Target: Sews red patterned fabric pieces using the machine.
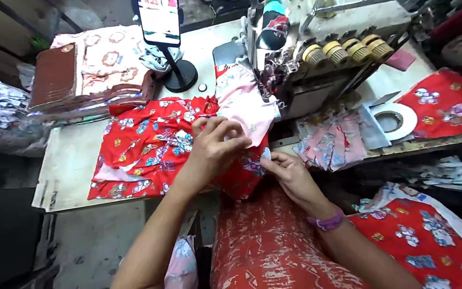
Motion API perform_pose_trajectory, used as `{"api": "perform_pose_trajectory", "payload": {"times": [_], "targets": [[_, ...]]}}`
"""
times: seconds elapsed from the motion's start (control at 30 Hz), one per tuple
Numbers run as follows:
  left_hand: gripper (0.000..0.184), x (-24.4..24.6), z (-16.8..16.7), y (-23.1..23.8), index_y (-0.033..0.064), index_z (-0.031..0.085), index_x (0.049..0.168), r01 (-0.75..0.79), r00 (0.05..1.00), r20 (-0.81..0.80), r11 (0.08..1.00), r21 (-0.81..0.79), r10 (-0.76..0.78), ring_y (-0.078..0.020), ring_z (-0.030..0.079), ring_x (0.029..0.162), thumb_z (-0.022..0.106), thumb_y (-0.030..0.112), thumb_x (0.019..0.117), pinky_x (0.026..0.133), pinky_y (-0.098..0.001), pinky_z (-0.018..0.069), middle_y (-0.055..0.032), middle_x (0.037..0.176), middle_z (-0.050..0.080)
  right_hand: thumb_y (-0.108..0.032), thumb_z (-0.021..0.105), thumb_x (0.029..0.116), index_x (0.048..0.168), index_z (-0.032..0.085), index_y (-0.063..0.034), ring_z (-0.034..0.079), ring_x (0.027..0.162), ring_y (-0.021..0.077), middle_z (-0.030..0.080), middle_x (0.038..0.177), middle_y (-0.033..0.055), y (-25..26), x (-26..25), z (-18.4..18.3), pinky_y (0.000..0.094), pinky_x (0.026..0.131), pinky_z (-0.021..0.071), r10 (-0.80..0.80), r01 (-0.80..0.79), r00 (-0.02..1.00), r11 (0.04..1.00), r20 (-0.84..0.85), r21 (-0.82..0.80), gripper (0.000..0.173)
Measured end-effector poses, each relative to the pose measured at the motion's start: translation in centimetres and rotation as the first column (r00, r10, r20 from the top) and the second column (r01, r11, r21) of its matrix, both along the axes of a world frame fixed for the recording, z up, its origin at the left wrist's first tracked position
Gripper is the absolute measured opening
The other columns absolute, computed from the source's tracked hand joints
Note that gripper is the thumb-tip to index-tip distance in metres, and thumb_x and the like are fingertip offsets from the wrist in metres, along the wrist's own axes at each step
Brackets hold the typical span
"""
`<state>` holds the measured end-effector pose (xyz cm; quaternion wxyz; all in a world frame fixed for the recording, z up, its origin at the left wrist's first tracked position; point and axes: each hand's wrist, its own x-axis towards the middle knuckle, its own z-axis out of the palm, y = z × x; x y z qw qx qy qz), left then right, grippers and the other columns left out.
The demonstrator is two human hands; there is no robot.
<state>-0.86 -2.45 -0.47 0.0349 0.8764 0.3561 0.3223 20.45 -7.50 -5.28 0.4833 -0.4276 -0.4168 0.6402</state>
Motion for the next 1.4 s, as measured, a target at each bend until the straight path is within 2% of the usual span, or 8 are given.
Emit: {"api": "perform_pose_trajectory", "payload": {"times": [0.23, 0.5, 0.7, 0.83, 0.9, 1.03, 1.23, 1.4], "targets": [[0.022, 3.7, 4.3, -3.6, 0.0108, 0.075, 0.097, 0.089, 0.987, 0.156, 0.946, -0.310, -0.042, -0.0059, 0.062, 0.091, 0.057, 0.021, 0.1036, 0.101, -0.0405, 0.0333, 0.0020, 0.088, 0.072, -0.008, 0.076, 0.0877, 0.087, 0.077, -0.0132, 0.068, 0.075, -0.0015, 0.074, 0.082, -0.0080, -2.4, 3.4, 0.5, 0.0171, 0.072, 0.0574, -0.031, 0.034, 0.997, 0.999, -0.075, 0.037, 0.006], [0.015, 6.6, 3.1, -1.6, 0.0093, 0.077, 0.092, -0.123, 0.992, -0.030, 0.957, -0.262, 0.119, -0.0174, 0.062, 0.077, 0.064, 0.016, 0.0952, 0.091, -0.0503, 0.0375, -0.0022, 0.079, 0.070, -0.001, 0.072, 0.0893, 0.088, 0.074, -0.0076, 0.067, 0.070, 0.0011, 0.073, 0.077, -0.0043, 2.2, 3.2, 0.5, 0.0193, 0.068, 0.0564, 0.009, -0.009, 1.000, 1.000, -0.022, -0.021, 0.007], [0.012, 6.4, 0.4, -1.4, 0.0096, 0.078, 0.098, -0.178, 0.984, -0.022, 0.977, -0.119, 0.177, -0.0216, 0.064, 0.089, 0.067, 0.014, 0.0951, 0.093, -0.0504, 0.0371, -0.0056, 0.090, 0.071, -0.001, 0.068, 0.0929, 0.119, 0.065, -0.0031, 0.069, 0.078, 0.0032, 0.073, 0.090, -0.0009, 4.9, 3.9, 1.1, 0.0206, 0.073, 0.0581, 0.193, -0.192, 0.981, 0.981, 0.018, -0.034, 0.026], [0.035, 2.4, -3.4, -4.9, 0.0142, 0.070, 0.121, -0.510, 0.858, 0.070, 0.860, -0.008, 0.509, -0.0310, 0.055, 0.120, 0.075, 0.035, 0.0931, 0.104, -0.0522, 0.0372, -0.0126, 0.122, 0.064, -0.005, 0.068, 0.0958, 0.100, 0.072, -0.0064, 0.065, 0.074, 0.0028, 0.071, 0.087, -0.0020, 6.1, 4.7, 0.6, 0.0204, 0.069, 0.0564, 0.115, -0.116, 0.993, 0.993, 0.024, 0.035, 0.006], [0.033, -1.0, -6.6, -7.7, 0.0072, 0.075, 0.112, -0.653, 0.757, -0.005, 0.756, -0.048, 0.654, -0.0475, 0.055, 0.123, 0.072, 0.034, 0.0926, 0.100, -0.0677, 0.0361, -0.0241, 0.125, 0.065, 0.000, 0.072, 0.0900, 0.092, 0.067, -0.0072, 0.063, 0.069, 0.0038, 0.067, 0.081, -0.0014, 5.8, 4.8, 0.7, 0.0207, 0.064, 0.0559, 0.090, -0.091, 0.995, 0.996, 0.031, 0.023, 0.009], [0.028, -6.7, -5.6, -10.0, -0.0036, 0.073, 0.096, -0.715, 0.698, -0.045, 0.692, -0.098, 0.715, -0.0462, 0.062, 0.107, 0.061, 0.022, 0.1002, 0.091, -0.0632, 0.0428, -0.0272, 0.109, 0.068, 0.005, 0.074, 0.0839, 0.083, 0.058, -0.0094, 0.059, 0.062, 0.0036, 0.060, 0.069, -0.0038, 4.9, 3.8, 0.9, 0.0214, 0.063, 0.0549, 0.116, -0.116, 0.993, 0.993, -0.006, -0.033, 0.021], [0.020, -1.2, -1.6, -4.2, 0.0096, 0.071, 0.108, -0.376, 0.913, 0.157, 0.926, -0.031, 0.376, -0.0239, 0.055, 0.122, 0.075, 0.022, 0.0931, 0.109, -0.0434, 0.0396, -0.0121, 0.121, 0.063, 0.006, 0.068, 0.0873, 0.117, 0.060, -0.0039, 0.069, 0.079, 0.0082, 0.070, 0.089, 0.0018, 3.7, 1.9, 1.4, 0.0260, 0.076, 0.0603, 0.089, -0.106, 0.986, 0.987, -0.143, -0.118, 0.032], [0.012, 5.0, -1.9, -0.4, 0.0172, 0.077, 0.105, -0.202, 0.979, -0.002, 0.960, 0.193, 0.206, -0.0246, 0.057, 0.111, 0.072, 0.019, 0.0945, 0.100, -0.0453, 0.0325, -0.0079, 0.107, 0.068, -0.005, 0.064, 0.0963, 0.093, 0.073, -0.0061, 0.066, 0.074, 0.0050, 0.070, 0.082, -0.0019, 4.4, 3.1, 2.0, 0.0231, 0.074, 0.0579, 0.124, -0.129, 0.990, 0.989, -0.063, -0.070, 0.009]]}}
